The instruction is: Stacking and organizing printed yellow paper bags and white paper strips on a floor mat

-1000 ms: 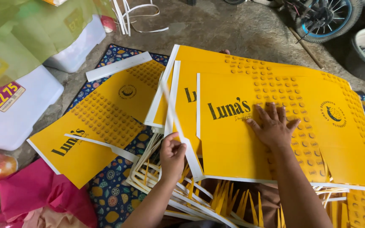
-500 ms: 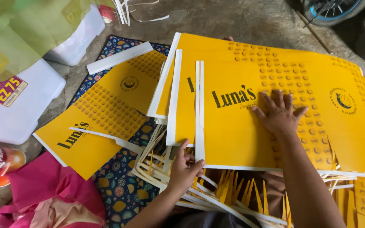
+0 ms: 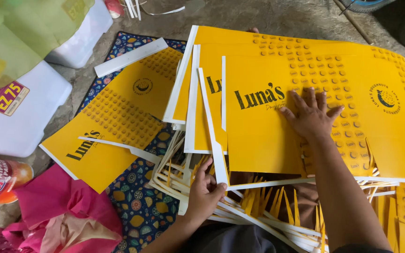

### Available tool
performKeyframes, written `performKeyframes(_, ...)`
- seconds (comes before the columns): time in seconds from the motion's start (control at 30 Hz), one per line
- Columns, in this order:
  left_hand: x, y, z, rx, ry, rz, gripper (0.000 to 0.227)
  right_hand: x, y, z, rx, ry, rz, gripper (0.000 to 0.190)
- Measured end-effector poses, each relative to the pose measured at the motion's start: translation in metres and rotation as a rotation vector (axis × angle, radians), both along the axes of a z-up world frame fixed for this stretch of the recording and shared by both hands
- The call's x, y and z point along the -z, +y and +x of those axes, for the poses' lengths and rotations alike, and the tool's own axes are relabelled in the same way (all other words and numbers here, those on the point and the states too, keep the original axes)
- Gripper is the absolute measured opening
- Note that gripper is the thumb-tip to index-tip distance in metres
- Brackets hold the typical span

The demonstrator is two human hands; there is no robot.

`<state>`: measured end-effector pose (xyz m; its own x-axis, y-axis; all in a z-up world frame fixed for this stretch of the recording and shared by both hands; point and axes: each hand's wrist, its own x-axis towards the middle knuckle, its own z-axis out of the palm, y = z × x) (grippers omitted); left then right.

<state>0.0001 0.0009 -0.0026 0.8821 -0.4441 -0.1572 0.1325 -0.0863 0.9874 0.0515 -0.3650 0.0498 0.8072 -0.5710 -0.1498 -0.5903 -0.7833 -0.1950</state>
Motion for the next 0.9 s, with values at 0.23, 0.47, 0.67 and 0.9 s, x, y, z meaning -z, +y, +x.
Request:
performKeyframes(0.23, -0.005, 0.012, -0.002, 0.048, -0.107, 0.066, 0.079, 0.009, 0.0, -0.005, -0.07, -0.062, 0.054, 0.078)
performKeyframes(0.47, 0.001, 0.041, 0.006, 0.002, -0.216, 0.242, 0.082, 0.036, -0.009, -0.007, -0.161, -0.398, 0.188, 0.061)
performKeyframes(0.67, 0.005, 0.073, 0.024, 0.011, -0.381, 0.52, 0.083, 0.028, 0.061, -0.12, -0.319, -0.619, 1.104, 0.045)
performKeyframes(0.9, -0.044, 0.054, 0.049, -0.121, -1.211, 0.807, 0.057, 0.121, 0.075, -0.233, 0.057, -0.36, 1.402, 0.063)
